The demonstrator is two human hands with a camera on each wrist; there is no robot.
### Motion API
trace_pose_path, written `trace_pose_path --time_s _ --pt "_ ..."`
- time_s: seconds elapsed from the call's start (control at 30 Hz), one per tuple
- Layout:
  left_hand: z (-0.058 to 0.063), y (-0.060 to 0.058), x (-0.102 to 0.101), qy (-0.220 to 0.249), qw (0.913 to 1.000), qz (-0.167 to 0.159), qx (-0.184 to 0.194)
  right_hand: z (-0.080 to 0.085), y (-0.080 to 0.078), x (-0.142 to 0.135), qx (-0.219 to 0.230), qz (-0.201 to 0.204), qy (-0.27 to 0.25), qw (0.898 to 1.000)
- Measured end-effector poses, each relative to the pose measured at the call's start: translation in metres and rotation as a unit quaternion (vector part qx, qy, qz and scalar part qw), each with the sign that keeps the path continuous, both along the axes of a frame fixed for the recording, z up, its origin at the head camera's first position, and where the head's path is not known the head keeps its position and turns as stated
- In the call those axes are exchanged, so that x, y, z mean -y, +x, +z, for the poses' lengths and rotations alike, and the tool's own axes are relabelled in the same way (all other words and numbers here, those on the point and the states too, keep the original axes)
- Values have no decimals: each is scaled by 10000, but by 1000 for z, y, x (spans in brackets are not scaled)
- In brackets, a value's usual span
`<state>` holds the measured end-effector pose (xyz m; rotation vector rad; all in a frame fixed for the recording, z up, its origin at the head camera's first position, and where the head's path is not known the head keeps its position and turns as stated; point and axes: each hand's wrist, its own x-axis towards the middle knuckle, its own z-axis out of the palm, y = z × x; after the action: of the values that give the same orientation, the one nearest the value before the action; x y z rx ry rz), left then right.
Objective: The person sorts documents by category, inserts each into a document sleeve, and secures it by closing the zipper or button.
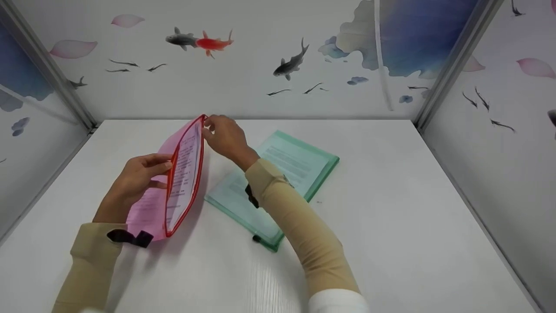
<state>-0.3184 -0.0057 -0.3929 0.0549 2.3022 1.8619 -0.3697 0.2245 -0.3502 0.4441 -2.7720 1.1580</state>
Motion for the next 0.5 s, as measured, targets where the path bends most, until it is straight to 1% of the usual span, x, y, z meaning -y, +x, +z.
trace_pose_path --time_s 0.1,0.23,0.43,0.5 --pt "0 0 0 20 10000 -20 -16 10 -11 1 -69 -26 24 10000" --pt "1 1 0 32 10000 -50 0 15 -24 4 115 -114 -51 9999" --pt "0 1 1 28 10000 -43 -37 13 -41 12 352 -356 -253 9984" --pt "-1 1 1 21 10000 -38 -18 11 -45 15 499 -397 -195 9978"
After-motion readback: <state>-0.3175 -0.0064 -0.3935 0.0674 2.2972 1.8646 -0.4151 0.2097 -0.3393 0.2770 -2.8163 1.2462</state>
